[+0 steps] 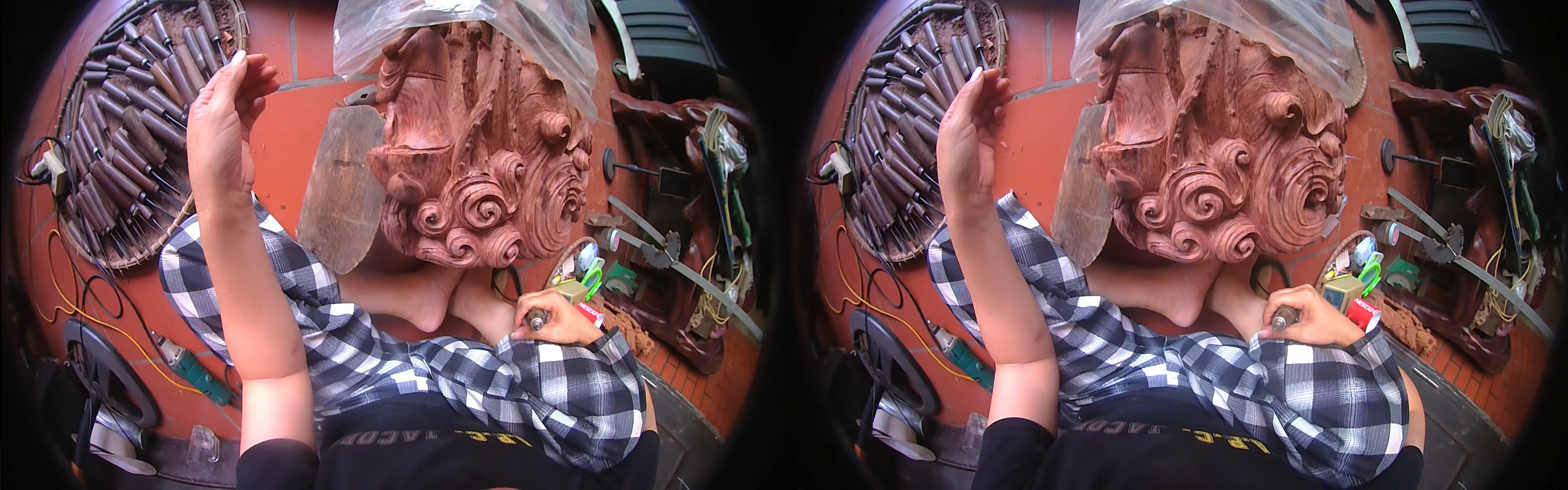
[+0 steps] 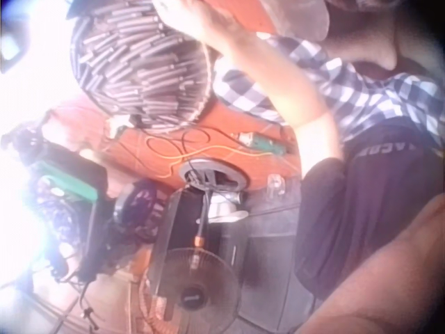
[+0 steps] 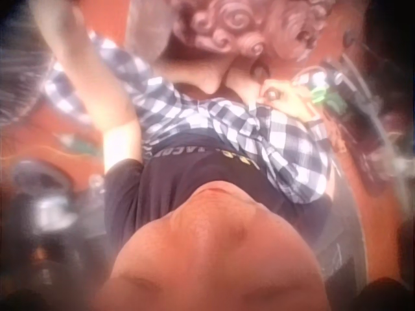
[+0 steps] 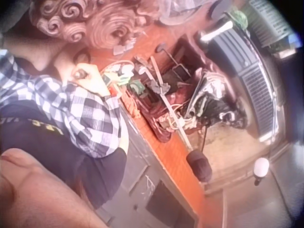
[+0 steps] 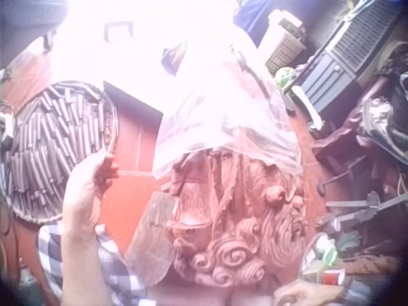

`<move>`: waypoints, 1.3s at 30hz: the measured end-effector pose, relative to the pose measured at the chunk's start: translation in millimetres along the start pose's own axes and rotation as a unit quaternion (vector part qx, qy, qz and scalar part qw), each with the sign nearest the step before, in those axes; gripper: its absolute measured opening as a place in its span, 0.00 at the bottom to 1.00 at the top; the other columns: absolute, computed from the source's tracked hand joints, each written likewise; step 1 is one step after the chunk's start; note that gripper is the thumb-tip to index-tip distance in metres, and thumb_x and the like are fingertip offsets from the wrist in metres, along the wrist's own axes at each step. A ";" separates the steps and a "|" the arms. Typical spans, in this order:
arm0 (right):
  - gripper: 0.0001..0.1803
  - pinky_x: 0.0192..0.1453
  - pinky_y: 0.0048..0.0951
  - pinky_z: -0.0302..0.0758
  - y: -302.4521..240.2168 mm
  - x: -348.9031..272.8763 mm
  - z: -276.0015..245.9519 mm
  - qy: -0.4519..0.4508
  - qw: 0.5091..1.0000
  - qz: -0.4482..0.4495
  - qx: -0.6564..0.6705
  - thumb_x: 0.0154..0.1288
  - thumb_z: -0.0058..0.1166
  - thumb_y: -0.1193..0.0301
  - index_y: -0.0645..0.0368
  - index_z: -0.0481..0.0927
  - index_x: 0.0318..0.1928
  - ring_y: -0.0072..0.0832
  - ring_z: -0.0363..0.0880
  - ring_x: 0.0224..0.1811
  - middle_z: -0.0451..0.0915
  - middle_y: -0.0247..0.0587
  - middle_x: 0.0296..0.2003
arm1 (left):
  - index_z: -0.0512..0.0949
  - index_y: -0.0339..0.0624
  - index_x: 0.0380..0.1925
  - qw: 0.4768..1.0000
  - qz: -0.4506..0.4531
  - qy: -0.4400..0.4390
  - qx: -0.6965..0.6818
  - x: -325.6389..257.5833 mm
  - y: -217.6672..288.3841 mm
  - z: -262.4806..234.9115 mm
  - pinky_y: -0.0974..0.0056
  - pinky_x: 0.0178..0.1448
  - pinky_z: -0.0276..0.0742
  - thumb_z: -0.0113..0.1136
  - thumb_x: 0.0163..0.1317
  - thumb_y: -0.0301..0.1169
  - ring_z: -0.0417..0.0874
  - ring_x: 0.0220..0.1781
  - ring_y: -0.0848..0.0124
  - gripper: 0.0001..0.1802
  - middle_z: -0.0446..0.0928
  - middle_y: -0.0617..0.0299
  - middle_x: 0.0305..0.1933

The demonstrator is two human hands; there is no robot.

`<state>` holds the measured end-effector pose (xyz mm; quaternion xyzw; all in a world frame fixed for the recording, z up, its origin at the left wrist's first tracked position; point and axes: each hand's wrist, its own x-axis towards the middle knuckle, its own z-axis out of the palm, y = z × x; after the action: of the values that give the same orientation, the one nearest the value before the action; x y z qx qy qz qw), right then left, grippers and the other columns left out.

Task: The person carves intricate swirling patterns into a reddish-brown wooden block using a rotary power tool and a chisel with a wooden mallet. They switch between tools to refine the design and occasionally brush away wood shavings.

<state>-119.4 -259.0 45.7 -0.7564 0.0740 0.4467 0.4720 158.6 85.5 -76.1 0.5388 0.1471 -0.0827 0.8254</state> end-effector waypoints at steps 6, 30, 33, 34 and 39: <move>0.10 0.37 0.28 0.72 -0.3 -0.7 0.8 0.005 1.000 0.006 0.000 0.57 0.71 0.72 0.62 0.81 0.31 0.25 0.79 0.31 0.81 0.36 0.28 | 0.84 0.39 0.42 1.000 -0.003 -0.008 -0.020 3.1 -1.5 -0.9 0.71 0.48 0.74 0.59 0.71 0.39 0.83 0.41 0.75 0.14 0.84 0.63 0.39; 0.11 0.36 0.28 0.72 13.0 -6.2 5.5 0.020 1.000 -0.010 0.014 0.57 0.72 0.71 0.61 0.81 0.31 0.24 0.79 0.30 0.81 0.35 0.28 | 0.84 0.39 0.43 1.000 -0.010 0.011 0.017 9.0 -13.5 4.1 0.71 0.49 0.72 0.60 0.70 0.39 0.83 0.43 0.75 0.14 0.85 0.62 0.40; 0.11 0.36 0.28 0.72 14.7 -7.1 6.2 0.022 0.999 -0.015 0.018 0.57 0.72 0.71 0.61 0.81 0.31 0.24 0.79 0.31 0.81 0.35 0.28 | 0.84 0.40 0.43 0.999 -0.009 0.008 0.037 9.9 -15.3 2.9 0.71 0.49 0.73 0.60 0.70 0.38 0.83 0.43 0.75 0.13 0.85 0.62 0.41; 0.11 0.36 0.29 0.72 15.3 -7.8 6.1 0.023 0.999 -0.015 0.020 0.57 0.71 0.71 0.61 0.81 0.31 0.24 0.79 0.31 0.81 0.35 0.28 | 0.84 0.40 0.43 0.999 -0.010 0.005 0.042 10.5 -16.3 3.0 0.71 0.49 0.73 0.60 0.70 0.38 0.83 0.43 0.75 0.13 0.85 0.62 0.41; 0.11 0.36 0.29 0.72 17.4 -9.2 6.2 0.021 0.999 -0.014 0.024 0.58 0.71 0.70 0.61 0.81 0.32 0.24 0.78 0.30 0.80 0.35 0.27 | 0.84 0.40 0.43 0.999 -0.010 -0.005 0.046 11.5 -17.3 4.7 0.70 0.50 0.73 0.60 0.70 0.38 0.84 0.43 0.74 0.13 0.85 0.62 0.41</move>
<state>-137.9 -266.5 40.3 -0.7553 0.0841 0.4223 0.4941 165.1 74.5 -93.1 0.5740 0.1444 -0.0999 0.7998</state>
